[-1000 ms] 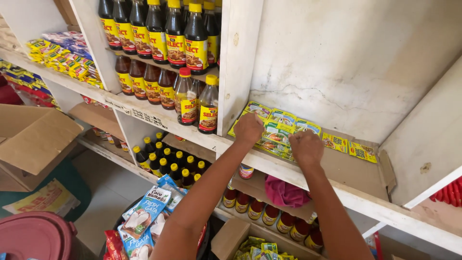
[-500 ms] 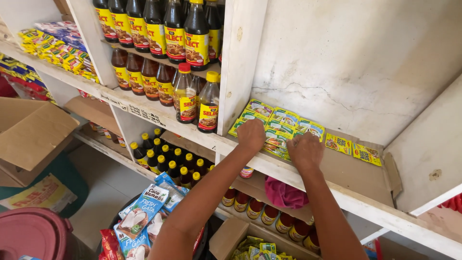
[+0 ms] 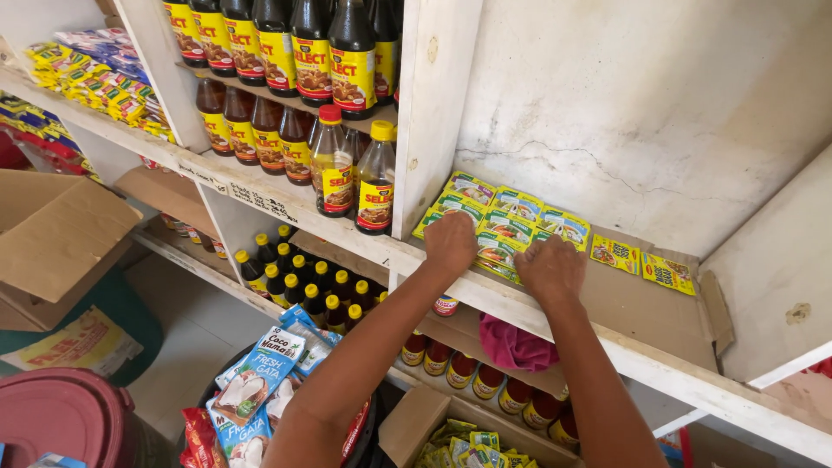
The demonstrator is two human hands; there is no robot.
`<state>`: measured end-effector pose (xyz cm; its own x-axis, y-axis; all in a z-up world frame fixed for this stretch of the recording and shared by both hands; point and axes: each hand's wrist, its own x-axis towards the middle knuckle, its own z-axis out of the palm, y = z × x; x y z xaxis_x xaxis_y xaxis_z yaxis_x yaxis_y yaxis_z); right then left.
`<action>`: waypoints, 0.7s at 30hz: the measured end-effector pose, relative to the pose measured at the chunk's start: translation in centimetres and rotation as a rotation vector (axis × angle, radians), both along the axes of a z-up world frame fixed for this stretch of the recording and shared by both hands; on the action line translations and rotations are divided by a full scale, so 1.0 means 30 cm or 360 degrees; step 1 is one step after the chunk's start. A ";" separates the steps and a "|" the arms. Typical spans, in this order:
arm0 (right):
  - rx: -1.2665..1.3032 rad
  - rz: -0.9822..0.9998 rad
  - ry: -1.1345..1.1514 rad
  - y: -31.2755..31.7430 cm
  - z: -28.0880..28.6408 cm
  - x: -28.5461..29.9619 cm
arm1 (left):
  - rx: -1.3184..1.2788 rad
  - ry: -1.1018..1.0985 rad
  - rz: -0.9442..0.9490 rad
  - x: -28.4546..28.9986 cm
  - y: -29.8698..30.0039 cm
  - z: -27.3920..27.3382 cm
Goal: Taking seasoning packets from a box and arranging them neatly on grocery store shelves.
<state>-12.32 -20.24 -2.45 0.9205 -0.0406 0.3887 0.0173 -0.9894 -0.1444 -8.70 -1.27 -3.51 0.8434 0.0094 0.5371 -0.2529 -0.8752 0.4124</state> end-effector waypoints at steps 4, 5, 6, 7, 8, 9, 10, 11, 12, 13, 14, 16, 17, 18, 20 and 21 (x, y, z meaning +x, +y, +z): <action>0.0032 -0.0012 -0.0027 -0.004 -0.003 0.002 | 0.0023 0.0011 0.0002 -0.002 -0.001 0.005; 0.0068 -0.0025 -0.0017 -0.006 -0.001 0.000 | 0.0023 0.0027 -0.0007 -0.009 -0.001 0.014; 0.0070 -0.0026 -0.0019 -0.008 -0.002 0.001 | 0.0025 0.0026 -0.0008 -0.005 -0.001 0.011; 0.0104 -0.0019 -0.0023 -0.010 -0.002 0.001 | 0.0024 0.0026 -0.0007 -0.001 -0.001 0.008; 0.0137 -0.0010 -0.0025 -0.011 -0.004 0.000 | 0.0023 0.0027 -0.0004 0.002 0.000 0.003; 0.0137 -0.0009 -0.0024 -0.015 -0.007 0.003 | 0.0024 0.0027 -0.0003 0.005 0.000 -0.001; 0.0224 0.0008 -0.0044 -0.019 -0.011 0.006 | 0.0004 0.0016 -0.0005 0.007 0.001 -0.005; 0.0310 0.0024 -0.0063 -0.023 -0.016 0.008 | -0.0016 0.0004 -0.0007 0.009 0.001 -0.010; 0.0311 0.0023 -0.0061 -0.018 0.001 -0.005 | -0.0015 0.0006 -0.0008 0.009 0.001 -0.013; 0.0307 -0.0002 -0.0002 -0.013 0.017 -0.019 | -0.0042 -0.0014 -0.0027 0.008 0.001 -0.016; 0.0305 -0.0028 0.0057 -0.008 0.033 -0.032 | -0.0068 -0.0034 -0.0046 0.008 0.001 -0.018; 0.0439 -0.0021 0.0033 -0.019 0.024 -0.028 | -0.0112 -0.0102 -0.0069 -0.003 0.001 -0.022; 0.0571 -0.0012 0.0008 -0.024 0.021 -0.026 | -0.0157 -0.0171 -0.0092 -0.008 0.001 -0.023; 0.0572 -0.0014 0.0008 -0.037 0.002 -0.013 | -0.0156 -0.0170 -0.0093 -0.042 0.004 0.004; 0.0674 0.0105 -0.0469 -0.062 -0.036 0.011 | -0.0251 -0.0290 -0.0190 -0.113 0.010 0.058; 0.0674 0.0106 -0.0467 -0.062 -0.036 0.006 | -0.0251 -0.0289 -0.0189 -0.131 0.011 0.078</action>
